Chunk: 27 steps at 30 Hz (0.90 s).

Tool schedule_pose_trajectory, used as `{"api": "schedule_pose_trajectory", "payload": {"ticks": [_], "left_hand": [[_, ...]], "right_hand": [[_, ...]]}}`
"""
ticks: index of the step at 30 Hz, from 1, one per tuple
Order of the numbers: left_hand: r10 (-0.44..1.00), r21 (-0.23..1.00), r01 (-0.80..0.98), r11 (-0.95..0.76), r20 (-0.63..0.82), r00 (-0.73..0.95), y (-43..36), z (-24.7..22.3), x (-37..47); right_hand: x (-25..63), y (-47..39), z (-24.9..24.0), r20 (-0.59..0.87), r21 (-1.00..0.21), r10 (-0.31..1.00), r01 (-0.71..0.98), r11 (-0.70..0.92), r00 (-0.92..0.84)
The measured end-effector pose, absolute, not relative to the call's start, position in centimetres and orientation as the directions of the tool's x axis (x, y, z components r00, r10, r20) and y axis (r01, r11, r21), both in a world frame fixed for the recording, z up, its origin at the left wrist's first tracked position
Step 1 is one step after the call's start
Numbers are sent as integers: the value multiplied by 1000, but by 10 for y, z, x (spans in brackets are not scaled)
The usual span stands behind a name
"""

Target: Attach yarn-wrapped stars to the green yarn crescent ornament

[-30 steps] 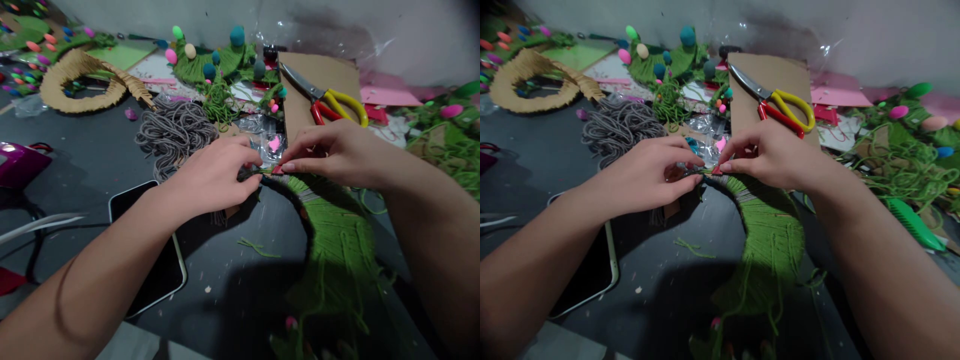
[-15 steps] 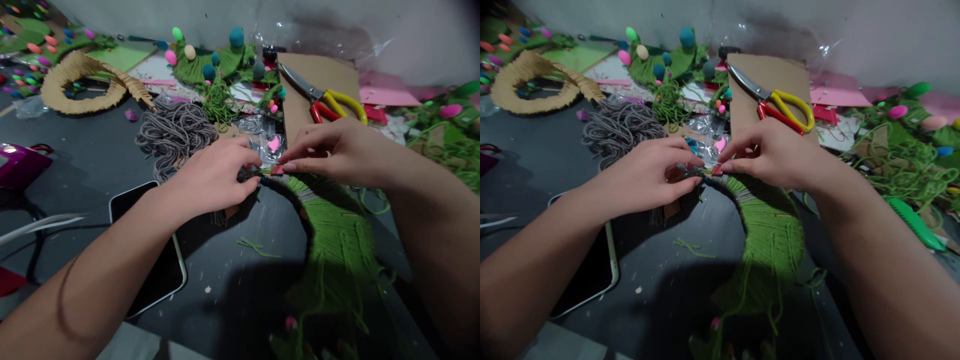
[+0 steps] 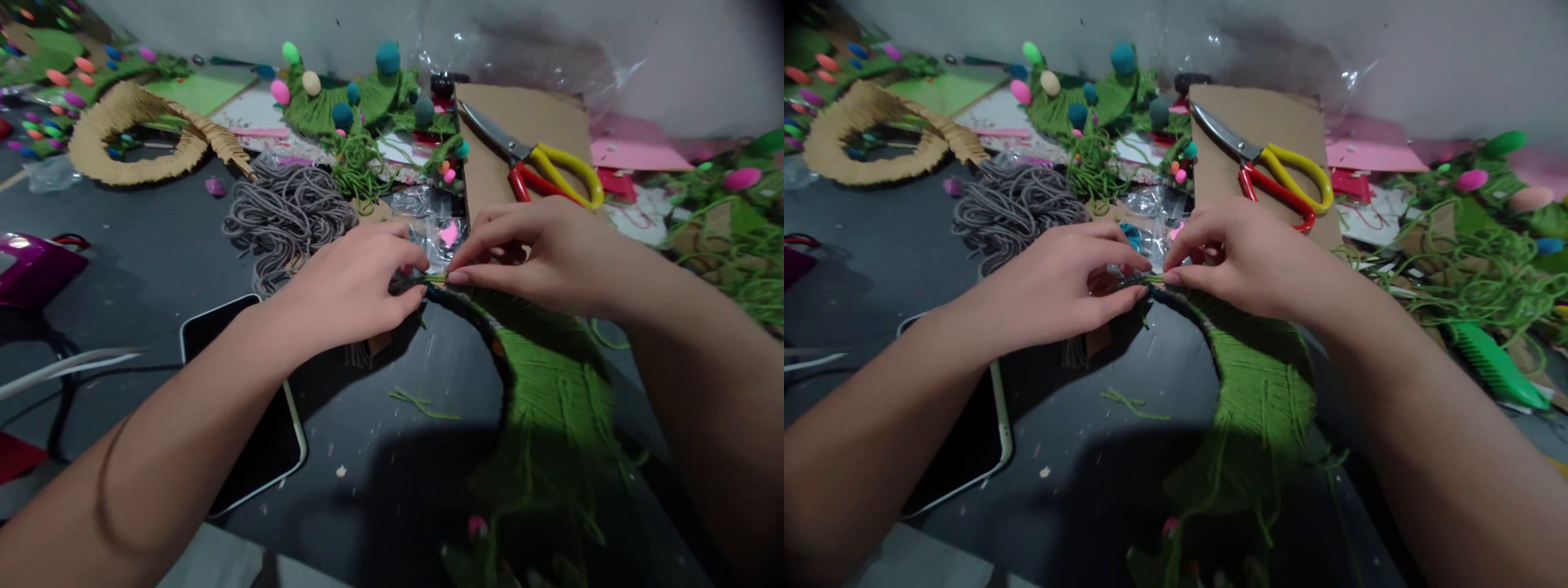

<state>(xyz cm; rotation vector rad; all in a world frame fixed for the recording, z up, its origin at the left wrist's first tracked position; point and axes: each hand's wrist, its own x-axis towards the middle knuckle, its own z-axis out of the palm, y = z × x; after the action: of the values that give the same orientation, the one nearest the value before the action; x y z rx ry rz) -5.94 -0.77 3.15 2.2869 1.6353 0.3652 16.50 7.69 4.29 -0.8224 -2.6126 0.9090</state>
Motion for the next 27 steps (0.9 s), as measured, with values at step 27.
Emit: {"api": "schedule_pose_trajectory", "payload": {"ticks": [27], "left_hand": [[955, 363, 886, -290, 51, 292, -8, 30, -57]], "right_hand": [[176, 74, 65, 47, -659, 699, 503, 559, -714]]}}
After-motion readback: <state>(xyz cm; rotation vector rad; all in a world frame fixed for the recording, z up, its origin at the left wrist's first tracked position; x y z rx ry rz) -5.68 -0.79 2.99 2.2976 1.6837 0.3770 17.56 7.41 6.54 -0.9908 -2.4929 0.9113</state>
